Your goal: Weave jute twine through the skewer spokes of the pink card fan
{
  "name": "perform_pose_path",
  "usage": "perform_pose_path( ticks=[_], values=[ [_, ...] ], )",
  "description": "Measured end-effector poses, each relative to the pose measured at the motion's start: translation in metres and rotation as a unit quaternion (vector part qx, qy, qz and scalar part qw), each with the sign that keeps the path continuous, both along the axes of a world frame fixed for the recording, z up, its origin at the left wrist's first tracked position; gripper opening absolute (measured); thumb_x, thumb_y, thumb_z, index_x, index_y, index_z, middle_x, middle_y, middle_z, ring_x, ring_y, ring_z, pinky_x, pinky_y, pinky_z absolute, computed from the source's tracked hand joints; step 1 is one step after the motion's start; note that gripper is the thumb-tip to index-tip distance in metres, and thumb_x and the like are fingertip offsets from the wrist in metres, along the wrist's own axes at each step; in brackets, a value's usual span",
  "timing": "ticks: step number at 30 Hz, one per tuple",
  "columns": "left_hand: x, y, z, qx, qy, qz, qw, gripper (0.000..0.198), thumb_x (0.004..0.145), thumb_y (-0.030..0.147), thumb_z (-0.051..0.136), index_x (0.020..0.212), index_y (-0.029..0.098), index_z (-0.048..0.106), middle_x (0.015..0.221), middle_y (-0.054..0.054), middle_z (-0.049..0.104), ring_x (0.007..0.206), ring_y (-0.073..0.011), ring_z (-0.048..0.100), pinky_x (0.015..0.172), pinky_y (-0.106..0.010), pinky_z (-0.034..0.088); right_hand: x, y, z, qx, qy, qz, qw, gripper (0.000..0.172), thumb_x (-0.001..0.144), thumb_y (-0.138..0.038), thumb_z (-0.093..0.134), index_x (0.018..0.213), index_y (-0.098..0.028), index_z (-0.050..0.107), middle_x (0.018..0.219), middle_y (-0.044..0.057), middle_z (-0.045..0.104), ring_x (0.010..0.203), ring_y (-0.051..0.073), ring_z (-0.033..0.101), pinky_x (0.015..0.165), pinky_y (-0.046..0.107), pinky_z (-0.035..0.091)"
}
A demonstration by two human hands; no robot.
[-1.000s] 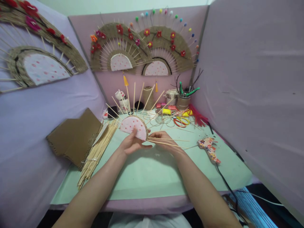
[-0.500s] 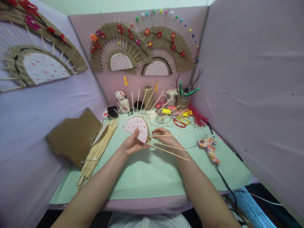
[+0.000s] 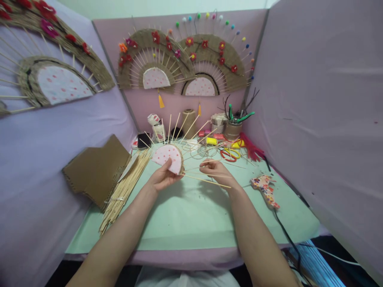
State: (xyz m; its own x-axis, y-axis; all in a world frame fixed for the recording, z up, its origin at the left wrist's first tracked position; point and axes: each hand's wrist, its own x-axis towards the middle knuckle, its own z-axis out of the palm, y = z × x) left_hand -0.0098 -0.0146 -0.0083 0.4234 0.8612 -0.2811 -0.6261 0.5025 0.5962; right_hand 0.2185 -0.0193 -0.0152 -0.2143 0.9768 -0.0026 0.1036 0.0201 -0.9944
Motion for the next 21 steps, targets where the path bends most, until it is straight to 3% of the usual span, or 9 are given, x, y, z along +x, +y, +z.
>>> perform_pose_path(
  ticks=[8,14,18,21],
  values=[
    [-0.015,0.013,-0.006,0.003,0.005,0.070,0.998,0.029,0.082,0.030,0.060,0.107,0.015,0.057,0.083,-0.006,0.067,0.074,-0.0157,0.065,0.071,-0.032,0.055,0.059,-0.009,0.002,-0.009,-0.119,0.053,0.992,0.034,0.062,-0.049,0.071,0.070,-0.017,0.063,0.064,0.000,0.053,0.061,0.012,0.043,0.057,0.025,0.034],
    [-0.015,0.015,-0.009,0.017,0.016,0.072,0.997,0.026,0.082,0.030,0.060,0.103,0.015,0.058,0.083,-0.007,0.067,0.075,-0.0162,0.064,0.073,-0.035,0.054,0.076,-0.021,0.002,0.019,-0.066,0.000,0.998,0.032,0.062,-0.048,0.071,0.073,-0.019,0.065,0.063,0.002,0.053,0.061,0.014,0.044,0.057,0.027,0.036],
    [-0.014,0.014,-0.009,0.020,0.020,0.071,0.997,0.022,0.082,0.029,0.059,0.099,0.015,0.058,0.083,-0.006,0.067,0.074,-0.0160,0.064,0.072,-0.035,0.055,0.073,-0.022,0.001,0.020,-0.016,0.003,1.000,0.031,0.060,-0.046,0.073,0.071,-0.019,0.064,0.064,0.003,0.054,0.061,0.014,0.046,0.057,0.028,0.037],
    [-0.013,0.013,-0.010,0.018,0.035,0.067,0.997,0.023,0.081,0.028,0.061,0.100,0.015,0.058,0.082,-0.007,0.067,0.073,-0.0168,0.065,0.071,-0.036,0.055,0.067,-0.019,0.003,0.020,0.042,-0.047,0.998,0.033,0.057,-0.047,0.074,0.069,-0.020,0.060,0.064,0.002,0.053,0.060,0.014,0.047,0.058,0.029,0.039]
  ],
)
